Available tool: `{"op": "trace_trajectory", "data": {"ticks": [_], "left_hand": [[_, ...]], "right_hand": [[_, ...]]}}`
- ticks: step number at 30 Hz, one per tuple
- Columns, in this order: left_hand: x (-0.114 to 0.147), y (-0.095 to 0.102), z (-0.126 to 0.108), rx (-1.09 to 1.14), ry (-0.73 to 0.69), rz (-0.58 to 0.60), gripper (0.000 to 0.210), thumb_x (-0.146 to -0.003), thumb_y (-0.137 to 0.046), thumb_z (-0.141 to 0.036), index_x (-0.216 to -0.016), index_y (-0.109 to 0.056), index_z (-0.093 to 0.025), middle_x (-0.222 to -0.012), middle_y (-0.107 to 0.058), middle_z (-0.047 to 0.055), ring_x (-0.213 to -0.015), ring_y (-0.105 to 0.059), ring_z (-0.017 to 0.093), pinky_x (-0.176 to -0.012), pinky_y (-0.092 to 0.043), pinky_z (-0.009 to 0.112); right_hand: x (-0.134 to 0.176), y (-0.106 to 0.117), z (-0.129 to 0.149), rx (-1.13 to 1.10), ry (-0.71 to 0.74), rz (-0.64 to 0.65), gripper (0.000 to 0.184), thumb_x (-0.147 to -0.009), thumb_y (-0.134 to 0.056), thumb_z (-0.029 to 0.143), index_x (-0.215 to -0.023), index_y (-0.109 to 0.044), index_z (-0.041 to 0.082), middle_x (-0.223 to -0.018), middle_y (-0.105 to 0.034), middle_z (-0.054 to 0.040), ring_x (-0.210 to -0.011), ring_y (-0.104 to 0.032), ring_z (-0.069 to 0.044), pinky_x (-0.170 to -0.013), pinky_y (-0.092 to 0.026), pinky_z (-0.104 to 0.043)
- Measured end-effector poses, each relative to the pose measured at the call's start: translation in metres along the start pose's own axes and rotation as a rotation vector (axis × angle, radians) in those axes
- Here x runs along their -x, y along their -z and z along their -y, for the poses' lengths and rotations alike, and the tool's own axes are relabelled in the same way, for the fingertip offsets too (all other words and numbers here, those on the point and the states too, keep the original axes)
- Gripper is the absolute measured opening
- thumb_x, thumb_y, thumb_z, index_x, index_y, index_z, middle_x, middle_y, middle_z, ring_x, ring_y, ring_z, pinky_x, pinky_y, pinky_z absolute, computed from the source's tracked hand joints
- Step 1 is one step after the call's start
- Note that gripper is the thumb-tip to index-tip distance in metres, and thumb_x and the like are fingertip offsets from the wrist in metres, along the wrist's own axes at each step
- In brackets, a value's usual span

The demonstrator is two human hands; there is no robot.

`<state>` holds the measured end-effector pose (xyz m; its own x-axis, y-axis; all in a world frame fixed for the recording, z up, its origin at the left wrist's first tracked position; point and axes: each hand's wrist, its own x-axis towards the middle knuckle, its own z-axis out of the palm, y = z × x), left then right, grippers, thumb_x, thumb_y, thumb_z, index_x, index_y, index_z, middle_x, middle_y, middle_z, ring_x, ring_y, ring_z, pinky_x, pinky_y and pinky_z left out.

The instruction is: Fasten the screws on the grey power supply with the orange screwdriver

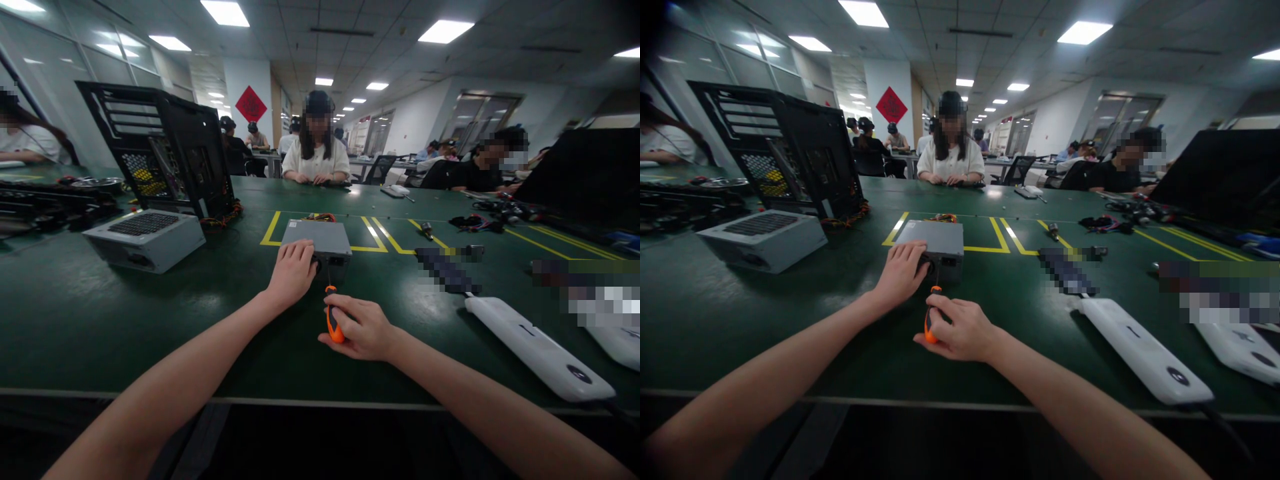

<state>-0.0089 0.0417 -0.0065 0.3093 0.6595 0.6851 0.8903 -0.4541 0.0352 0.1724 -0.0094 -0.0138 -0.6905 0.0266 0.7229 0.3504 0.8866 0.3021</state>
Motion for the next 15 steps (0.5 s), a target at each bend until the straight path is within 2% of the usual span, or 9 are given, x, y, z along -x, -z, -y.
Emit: {"op": "trace_trajectory", "data": {"ticks": [4, 10, 15], "left_hand": [[-0.002, -0.003, 0.001, -0.015, 0.015, -0.005, 0.023, -0.085, -0.042, -0.019, -0.107, -0.048, -0.017, -0.117, -0.053, 0.009, -0.11, -0.044, 0.023, -0.093, -0.034, 0.038], [-0.003, -0.006, 0.002, -0.025, 0.051, -0.005, 0.02, -0.085, -0.043, -0.02, -0.104, -0.049, -0.019, -0.115, -0.054, 0.008, -0.106, -0.046, 0.024, -0.085, -0.036, 0.039], [-0.003, -0.006, 0.007, 0.065, 0.058, -0.036, 0.016, -0.085, -0.045, -0.02, -0.1, -0.048, -0.021, -0.112, -0.055, 0.005, -0.104, -0.047, 0.021, -0.086, -0.035, 0.037]], "right_hand": [[0.001, 0.001, -0.001, 0.033, 0.012, -0.008, 0.021, -0.082, -0.052, 0.038, -0.085, -0.048, 0.017, -0.094, -0.061, -0.0129, -0.079, -0.062, -0.016, -0.058, -0.05, -0.023], [0.0, 0.012, -0.005, 0.107, 0.025, -0.021, 0.016, -0.082, -0.052, 0.027, -0.096, -0.053, 0.02, -0.097, -0.059, -0.0112, -0.076, -0.06, -0.015, -0.063, -0.049, -0.026], [0.003, 0.015, -0.004, 0.11, 0.032, 0.062, 0.015, -0.084, -0.046, 0.029, -0.092, -0.051, 0.018, -0.097, -0.058, -0.012, -0.086, -0.058, -0.017, -0.065, -0.05, -0.026]]}}
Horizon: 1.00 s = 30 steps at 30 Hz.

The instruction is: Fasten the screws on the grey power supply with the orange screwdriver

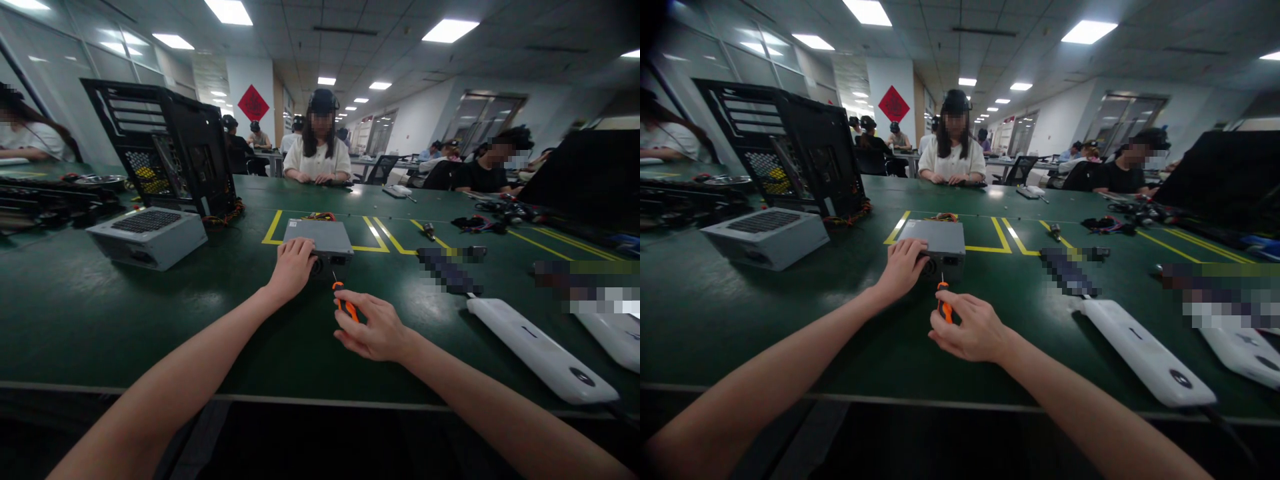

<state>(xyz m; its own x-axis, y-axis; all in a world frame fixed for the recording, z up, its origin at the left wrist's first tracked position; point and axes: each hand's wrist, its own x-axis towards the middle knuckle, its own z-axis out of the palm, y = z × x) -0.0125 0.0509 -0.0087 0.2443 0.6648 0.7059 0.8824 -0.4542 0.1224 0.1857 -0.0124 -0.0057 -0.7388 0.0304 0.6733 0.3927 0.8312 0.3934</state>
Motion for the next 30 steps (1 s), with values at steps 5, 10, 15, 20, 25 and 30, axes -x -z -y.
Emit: {"op": "trace_trajectory", "data": {"ticks": [5, 10, 15, 20, 25, 30], "left_hand": [[-0.002, 0.0009, 0.0068, 0.074, -0.021, 0.011, 0.015, -0.084, -0.048, -0.02, -0.098, -0.047, -0.021, -0.11, -0.056, 0.003, -0.103, -0.047, 0.02, -0.086, -0.033, 0.035], [-0.002, 0.0008, 0.0067, 0.074, -0.006, 0.015, 0.016, -0.083, -0.048, -0.02, -0.099, -0.047, -0.021, -0.109, -0.056, 0.004, -0.101, -0.048, 0.02, -0.085, -0.033, 0.035], [-0.0007, -0.0002, 0.006, 0.047, -0.023, 0.002, 0.015, -0.084, -0.048, -0.021, -0.099, -0.047, -0.02, -0.11, -0.055, 0.004, -0.101, -0.047, 0.02, -0.085, -0.033, 0.035], [0.0002, -0.0014, 0.0062, 0.032, -0.032, -0.005, 0.017, -0.084, -0.047, -0.022, -0.101, -0.046, -0.02, -0.111, -0.055, 0.004, -0.103, -0.046, 0.021, -0.086, -0.033, 0.035], [0.0005, -0.0015, 0.0054, 0.031, -0.039, -0.004, 0.017, -0.085, -0.046, -0.022, -0.101, -0.046, -0.02, -0.112, -0.055, 0.005, -0.104, -0.046, 0.021, -0.087, -0.032, 0.036], [0.0, -0.0012, 0.0047, 0.033, -0.034, -0.003, 0.017, -0.084, -0.045, -0.021, -0.101, -0.047, -0.02, -0.112, -0.055, 0.005, -0.104, -0.047, 0.021, -0.087, -0.032, 0.036]], "right_hand": [[0.0016, -0.0036, -0.0008, 0.046, 0.007, -0.028, 0.018, -0.081, -0.05, 0.018, -0.099, -0.046, 0.017, -0.101, -0.059, -0.0142, -0.079, -0.059, -0.016, -0.063, -0.047, -0.028], [-0.0014, -0.0021, -0.0029, 0.098, -0.046, -0.099, 0.019, -0.079, -0.058, 0.026, -0.094, -0.047, 0.019, -0.095, -0.059, -0.0113, -0.075, -0.057, -0.015, -0.061, -0.046, -0.026], [-0.0006, -0.0032, 0.0008, 0.06, -0.031, -0.025, 0.02, -0.078, -0.052, 0.026, -0.096, -0.049, 0.019, -0.107, -0.054, -0.0145, -0.096, -0.054, -0.025, -0.073, -0.048, -0.038], [-0.0001, -0.004, 0.002, 0.161, 0.023, -0.029, 0.023, -0.077, -0.058, 0.023, -0.099, -0.052, 0.024, -0.105, -0.056, -0.0095, -0.099, -0.053, -0.02, -0.075, -0.048, -0.03], [-0.0028, -0.0012, 0.0037, 0.145, 0.02, 0.007, 0.021, -0.08, -0.052, 0.036, -0.095, -0.052, 0.021, -0.099, -0.057, -0.0119, -0.094, -0.054, -0.024, -0.074, -0.047, -0.037], [-0.0047, -0.0008, 0.0063, 0.129, 0.086, 0.018, 0.023, -0.079, -0.053, 0.031, -0.096, -0.055, 0.017, -0.109, -0.058, -0.0126, -0.099, -0.052, -0.024, -0.075, -0.045, -0.035]]}}
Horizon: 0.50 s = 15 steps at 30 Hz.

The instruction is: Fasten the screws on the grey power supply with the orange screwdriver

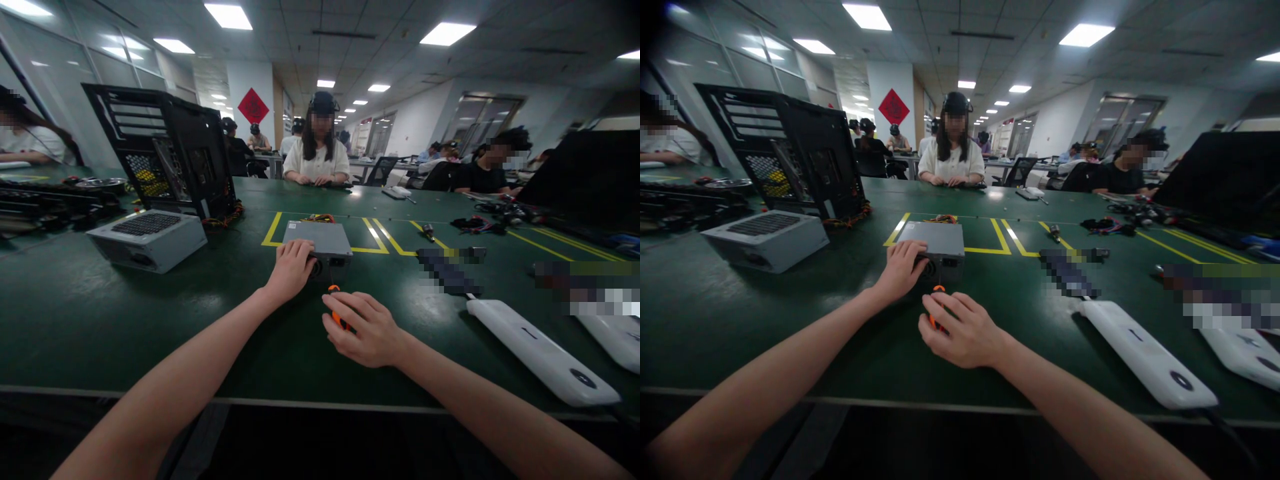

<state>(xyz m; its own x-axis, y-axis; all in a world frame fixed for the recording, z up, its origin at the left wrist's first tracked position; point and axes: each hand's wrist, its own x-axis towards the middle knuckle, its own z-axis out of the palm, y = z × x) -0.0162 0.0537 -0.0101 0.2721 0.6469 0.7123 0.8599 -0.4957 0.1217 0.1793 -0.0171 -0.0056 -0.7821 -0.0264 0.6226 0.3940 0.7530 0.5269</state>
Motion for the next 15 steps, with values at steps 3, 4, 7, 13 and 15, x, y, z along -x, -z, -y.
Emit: {"op": "trace_trajectory", "data": {"ticks": [3, 4, 7, 13, 15], "left_hand": [[0.0, 0.0003, -0.0004, 0.002, 0.0, 0.0, 0.018, -0.084, -0.046, -0.02, -0.102, -0.047, -0.02, -0.112, -0.055, 0.006, -0.105, -0.046, 0.021, -0.088, -0.032, 0.037], [0.0, 0.0003, -0.0005, 0.003, 0.0, -0.001, 0.018, -0.084, -0.046, -0.02, -0.102, -0.047, -0.02, -0.112, -0.055, 0.006, -0.105, -0.046, 0.021, -0.088, -0.032, 0.036], [0.0001, 0.0005, -0.0006, 0.001, -0.004, -0.002, 0.017, -0.084, -0.046, -0.02, -0.101, -0.047, -0.02, -0.112, -0.055, 0.005, -0.105, -0.046, 0.021, -0.087, -0.032, 0.036], [0.0002, -0.0001, -0.0003, -0.001, -0.006, -0.008, 0.016, -0.084, -0.047, -0.02, -0.1, -0.047, -0.02, -0.112, -0.055, 0.005, -0.104, -0.046, 0.021, -0.087, -0.032, 0.036], [0.0002, -0.0002, -0.0004, -0.004, -0.005, -0.007, 0.017, -0.084, -0.047, -0.021, -0.1, -0.047, -0.02, -0.113, -0.055, 0.004, -0.104, -0.046, 0.02, -0.087, -0.032, 0.036]], "right_hand": [[0.001, -0.0012, 0.0, 0.05, 0.008, -0.036, 0.022, -0.079, -0.057, 0.034, -0.095, -0.057, 0.018, -0.105, -0.061, -0.0072, -0.077, -0.053, -0.016, -0.061, -0.042, -0.028], [0.0016, -0.0017, -0.0001, 0.042, 0.007, -0.036, 0.022, -0.079, -0.058, 0.034, -0.095, -0.057, 0.019, -0.103, -0.062, -0.0067, -0.07, -0.051, -0.014, -0.058, -0.041, -0.027], [0.0037, -0.0025, -0.0003, -0.039, 0.019, -0.021, 0.02, -0.08, -0.058, 0.03, -0.098, -0.055, 0.02, -0.098, -0.062, -0.0087, -0.062, -0.049, -0.011, -0.054, -0.04, -0.023], [0.0028, 0.0009, 0.0014, -0.208, 0.005, 0.035, 0.025, -0.085, -0.044, 0.027, -0.105, -0.051, 0.013, -0.103, -0.059, -0.0177, -0.081, -0.06, -0.017, -0.06, -0.047, -0.024], [0.0015, 0.0008, 0.0025, -0.236, -0.002, 0.03, 0.027, -0.085, -0.043, 0.026, -0.107, -0.049, 0.011, -0.106, -0.059, -0.0181, -0.082, -0.061, -0.017, -0.061, -0.048, -0.025]]}}
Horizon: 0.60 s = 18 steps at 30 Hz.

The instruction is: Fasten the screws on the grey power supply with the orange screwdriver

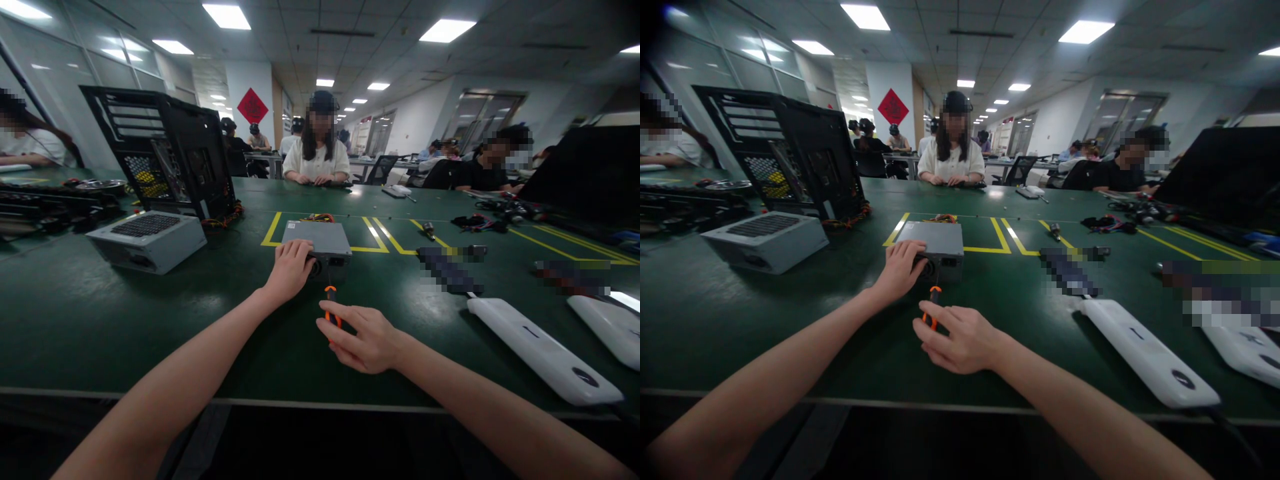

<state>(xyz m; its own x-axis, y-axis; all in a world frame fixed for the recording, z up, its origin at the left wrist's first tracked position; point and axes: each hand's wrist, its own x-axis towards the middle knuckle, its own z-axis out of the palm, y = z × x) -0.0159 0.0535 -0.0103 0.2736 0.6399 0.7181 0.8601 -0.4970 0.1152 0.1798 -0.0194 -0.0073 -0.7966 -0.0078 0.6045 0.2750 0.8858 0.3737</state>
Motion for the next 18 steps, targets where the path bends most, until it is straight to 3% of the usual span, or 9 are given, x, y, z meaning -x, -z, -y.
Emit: {"op": "trace_trajectory", "data": {"ticks": [6, 13, 18], "left_hand": [[0.0, 0.0008, -0.0003, -0.018, 0.0, 0.018, 0.018, -0.084, -0.047, -0.021, -0.101, -0.046, -0.02, -0.113, -0.055, 0.005, -0.105, -0.046, 0.021, -0.088, -0.031, 0.036], [0.0, 0.0009, -0.0001, -0.015, 0.002, 0.021, 0.018, -0.084, -0.046, -0.021, -0.102, -0.046, -0.02, -0.115, -0.054, 0.005, -0.106, -0.046, 0.021, -0.088, -0.032, 0.036], [0.0008, 0.0017, -0.0007, -0.011, -0.01, 0.022, 0.021, -0.084, -0.046, -0.021, -0.104, -0.046, -0.019, -0.115, -0.054, 0.006, -0.107, -0.045, 0.021, -0.09, -0.031, 0.037]], "right_hand": [[0.0, -0.0064, 0.0006, -0.036, -0.102, -0.126, 0.029, -0.083, -0.052, 0.04, -0.093, -0.044, 0.014, -0.099, -0.064, -0.0164, -0.07, -0.063, -0.015, -0.056, -0.049, -0.024], [-0.0008, -0.0019, 0.0006, 0.061, -0.051, 0.032, 0.028, -0.084, -0.049, 0.033, -0.108, -0.048, 0.018, -0.101, -0.061, -0.0136, -0.077, -0.062, -0.016, -0.059, -0.047, -0.025], [-0.0002, -0.0062, 0.0008, 0.029, -0.097, -0.099, 0.028, -0.082, -0.053, 0.041, -0.091, -0.047, 0.015, -0.096, -0.063, -0.0138, -0.069, -0.062, -0.013, -0.055, -0.047, -0.022]]}}
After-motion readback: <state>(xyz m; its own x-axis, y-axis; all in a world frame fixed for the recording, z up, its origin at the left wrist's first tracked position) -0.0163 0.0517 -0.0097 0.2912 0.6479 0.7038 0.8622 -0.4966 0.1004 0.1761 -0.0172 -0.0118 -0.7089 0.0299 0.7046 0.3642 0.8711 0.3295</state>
